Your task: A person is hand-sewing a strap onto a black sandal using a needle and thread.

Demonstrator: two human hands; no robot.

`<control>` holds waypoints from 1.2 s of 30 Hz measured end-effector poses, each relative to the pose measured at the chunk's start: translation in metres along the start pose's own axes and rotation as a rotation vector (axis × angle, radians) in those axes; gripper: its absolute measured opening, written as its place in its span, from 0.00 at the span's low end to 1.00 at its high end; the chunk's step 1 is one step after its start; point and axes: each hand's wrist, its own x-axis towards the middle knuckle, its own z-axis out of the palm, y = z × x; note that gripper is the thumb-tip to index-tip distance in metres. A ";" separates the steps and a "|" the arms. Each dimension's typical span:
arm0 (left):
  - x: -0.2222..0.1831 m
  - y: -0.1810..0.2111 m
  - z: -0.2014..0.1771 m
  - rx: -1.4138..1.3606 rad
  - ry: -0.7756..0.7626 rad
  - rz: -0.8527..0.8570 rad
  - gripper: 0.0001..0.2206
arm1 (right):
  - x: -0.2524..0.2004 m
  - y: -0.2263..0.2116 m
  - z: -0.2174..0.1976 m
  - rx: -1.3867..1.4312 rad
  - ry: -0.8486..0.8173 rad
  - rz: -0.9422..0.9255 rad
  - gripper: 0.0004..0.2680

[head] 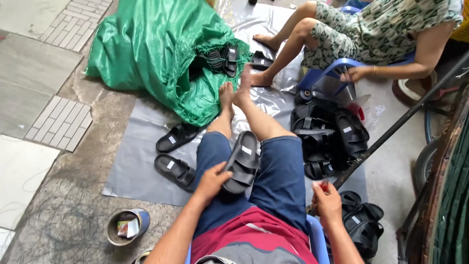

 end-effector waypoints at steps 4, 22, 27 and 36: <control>-0.012 -0.011 -0.012 -0.121 -0.007 0.143 0.25 | -0.011 0.005 0.010 -0.636 -0.308 -0.172 0.21; -0.008 -0.009 -0.015 -0.102 0.247 0.135 0.22 | -0.046 -0.001 0.047 -1.150 -0.735 -0.615 0.17; -0.028 -0.002 -0.023 -0.229 0.169 0.189 0.18 | -0.084 -0.008 0.032 -1.068 -0.693 -0.363 0.15; -0.046 0.018 -0.022 -0.056 0.167 0.134 0.22 | -0.071 0.008 0.021 -0.940 -0.845 -0.381 0.14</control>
